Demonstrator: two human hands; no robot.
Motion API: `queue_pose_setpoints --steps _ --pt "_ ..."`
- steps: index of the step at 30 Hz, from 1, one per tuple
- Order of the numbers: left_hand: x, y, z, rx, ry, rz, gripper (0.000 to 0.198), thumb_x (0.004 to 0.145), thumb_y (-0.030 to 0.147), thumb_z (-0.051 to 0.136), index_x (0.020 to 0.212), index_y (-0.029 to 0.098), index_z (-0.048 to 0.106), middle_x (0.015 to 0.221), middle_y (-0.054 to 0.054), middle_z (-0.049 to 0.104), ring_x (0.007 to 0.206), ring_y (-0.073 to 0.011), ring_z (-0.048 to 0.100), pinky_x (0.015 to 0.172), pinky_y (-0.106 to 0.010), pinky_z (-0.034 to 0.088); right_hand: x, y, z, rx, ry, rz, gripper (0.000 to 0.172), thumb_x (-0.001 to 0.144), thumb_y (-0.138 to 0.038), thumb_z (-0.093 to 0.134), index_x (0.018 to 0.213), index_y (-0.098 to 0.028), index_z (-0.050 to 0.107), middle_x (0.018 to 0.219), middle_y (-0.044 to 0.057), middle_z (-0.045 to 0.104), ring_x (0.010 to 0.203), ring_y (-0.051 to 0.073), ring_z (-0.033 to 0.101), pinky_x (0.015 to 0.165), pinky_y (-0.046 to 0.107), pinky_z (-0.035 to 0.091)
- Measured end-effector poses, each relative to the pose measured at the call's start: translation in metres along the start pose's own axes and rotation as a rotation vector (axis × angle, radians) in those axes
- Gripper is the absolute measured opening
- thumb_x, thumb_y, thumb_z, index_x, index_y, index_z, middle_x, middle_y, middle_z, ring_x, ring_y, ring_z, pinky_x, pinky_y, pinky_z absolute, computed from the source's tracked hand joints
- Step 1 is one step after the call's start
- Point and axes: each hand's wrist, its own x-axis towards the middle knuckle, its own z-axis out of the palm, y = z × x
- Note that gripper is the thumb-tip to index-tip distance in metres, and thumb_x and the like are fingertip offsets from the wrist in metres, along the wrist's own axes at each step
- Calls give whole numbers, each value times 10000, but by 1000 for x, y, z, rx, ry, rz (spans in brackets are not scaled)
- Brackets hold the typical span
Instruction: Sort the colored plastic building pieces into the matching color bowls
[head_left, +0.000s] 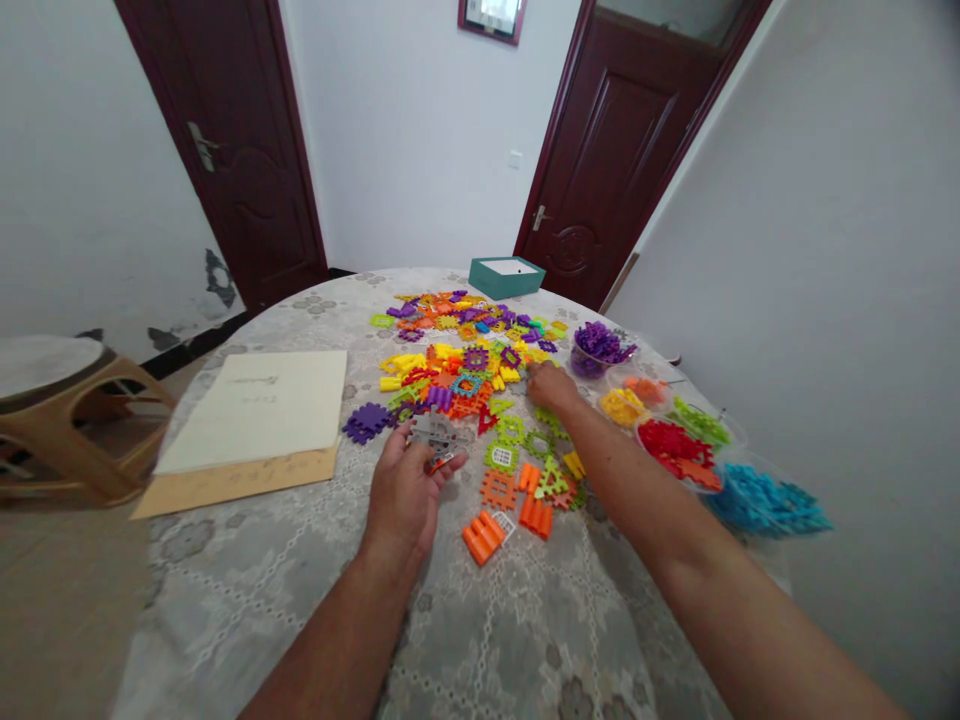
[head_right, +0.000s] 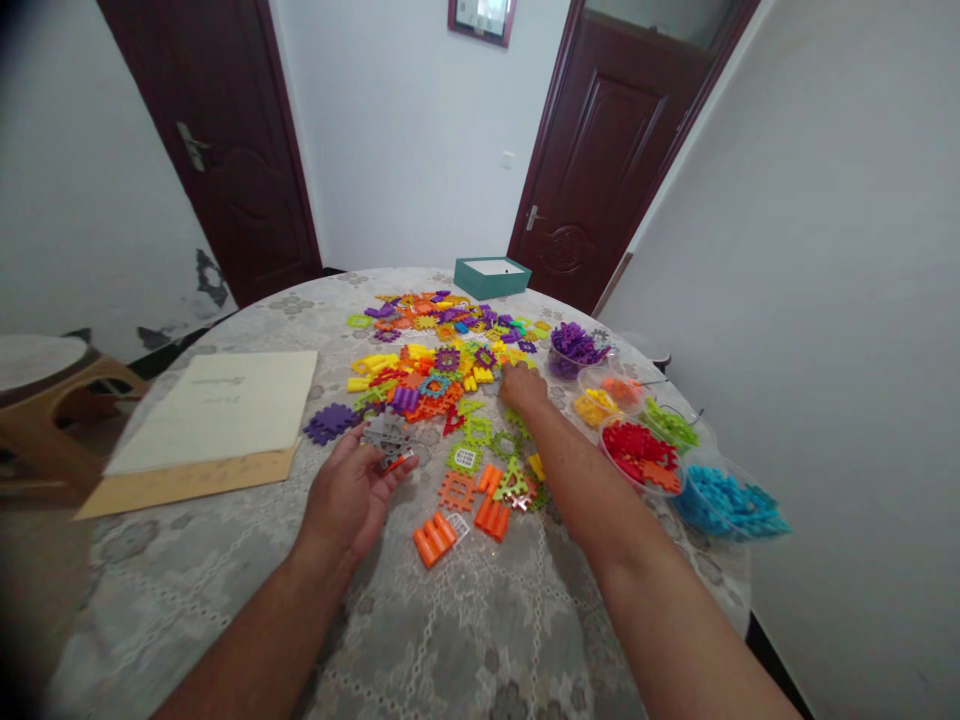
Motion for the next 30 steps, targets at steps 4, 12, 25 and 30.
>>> queue_pose_setpoints --steps 4,12,25,30 --pt "2 -1 -1 7 -10 0 457 661 61 605 1090 211 649 874 6 603 734 -122 616 716 -347 658 1 -5 -1 -10 28 31 464 1015 -335 457 1414 -123 560 1319 248 631 1242 350 597 999 436 475" --pt "1 -3 -2 4 -5 -2 478 652 58 608 1097 225 659 853 16 580 715 -114 594 712 -335 654 19 -13 2 31 -31 -18 504 969 -459 547 1391 -193 616 1313 196 674 1162 311 667 923 364 505" --pt "-1 1 0 41 -34 -16 433 644 96 603 1057 210 661 865 -1 592 731 -133 595 643 -305 633 -20 -2 -3 51 -64 -198 501 925 -400 648 1387 -208 627 1302 132 688 1151 256 657 954 296 468" --pt "-3 1 3 41 -53 -27 454 647 78 589 1080 202 647 902 -20 627 729 -148 614 601 -315 632 -59 6 -2 76 -82 -281 424 913 -401 672 1291 -209 649 1194 113 722 1063 232 676 912 286 463"
